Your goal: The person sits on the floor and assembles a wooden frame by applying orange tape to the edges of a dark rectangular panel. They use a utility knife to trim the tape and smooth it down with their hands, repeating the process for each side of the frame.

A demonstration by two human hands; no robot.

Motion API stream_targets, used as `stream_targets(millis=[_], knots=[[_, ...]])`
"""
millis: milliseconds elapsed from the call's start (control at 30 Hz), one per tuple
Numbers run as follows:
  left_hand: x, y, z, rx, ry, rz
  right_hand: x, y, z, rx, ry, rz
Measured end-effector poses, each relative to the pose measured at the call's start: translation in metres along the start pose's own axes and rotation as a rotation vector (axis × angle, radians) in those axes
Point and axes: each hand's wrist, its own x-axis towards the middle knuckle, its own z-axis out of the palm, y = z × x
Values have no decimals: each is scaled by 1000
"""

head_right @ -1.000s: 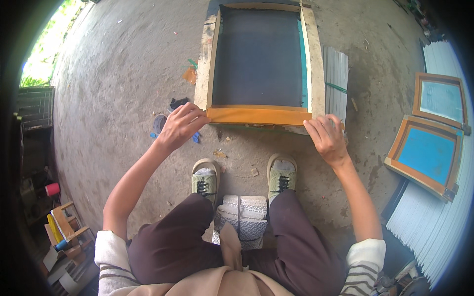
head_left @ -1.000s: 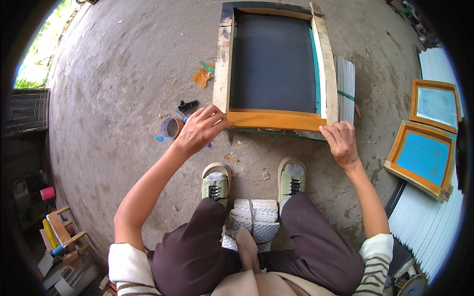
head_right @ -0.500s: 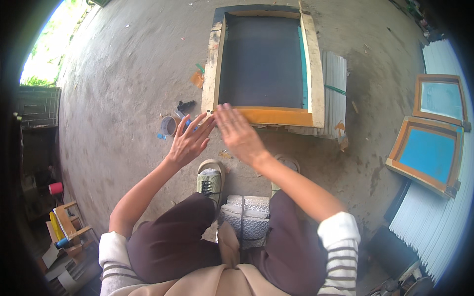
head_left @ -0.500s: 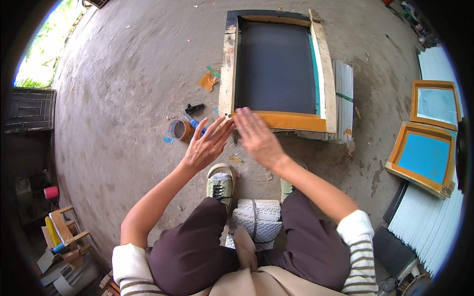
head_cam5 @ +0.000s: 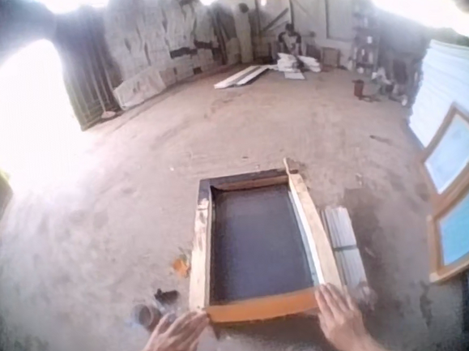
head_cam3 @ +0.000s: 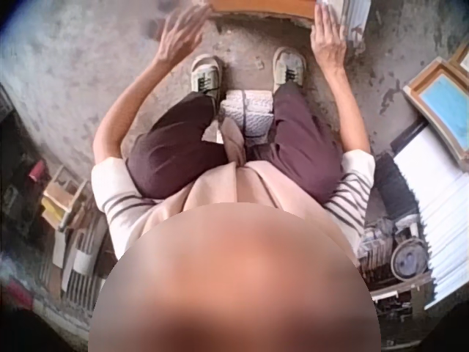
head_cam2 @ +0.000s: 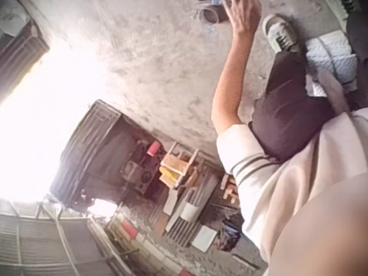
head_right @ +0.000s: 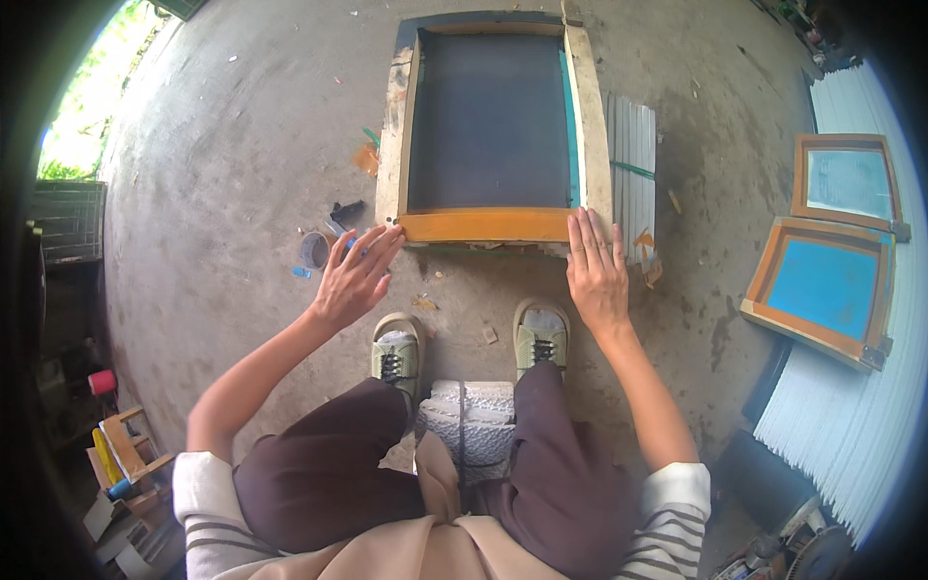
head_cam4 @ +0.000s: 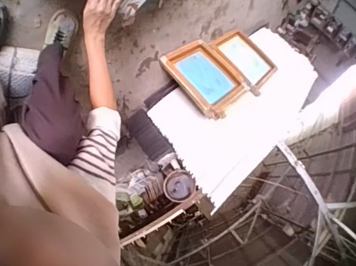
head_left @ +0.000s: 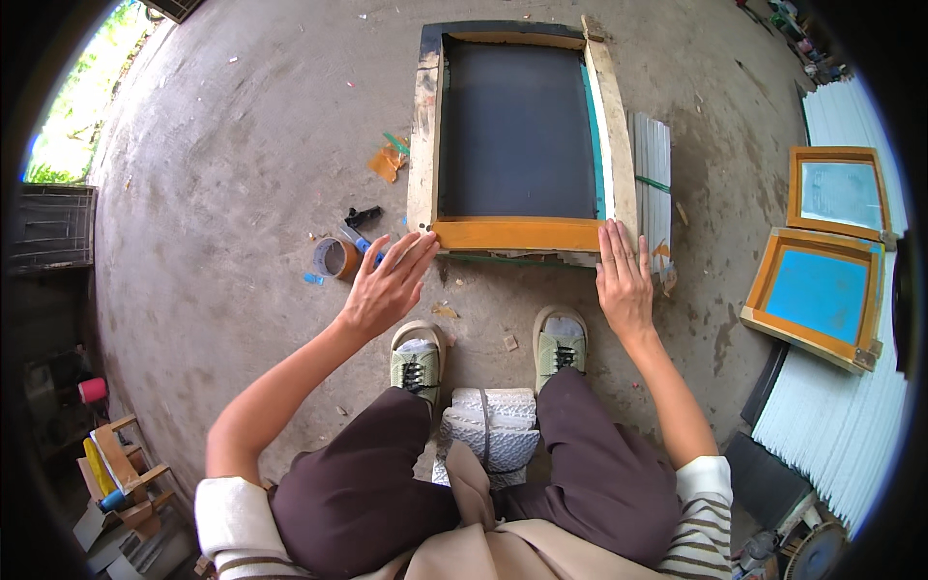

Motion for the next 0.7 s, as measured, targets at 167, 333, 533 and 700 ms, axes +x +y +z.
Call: stream_targets(millis=[167,333,533,700], knots=[[67,44,-20,-269,-179,-3,-3,0,2,106,62,55],[119,141,35,-276,93,13,5,-9,12,42,63,23],[76,104,45,-193,204,-581,0,-2,-2,-48,21,40],[41,53,47,-401,527,-820,41,-22,-14,357,176,13]])
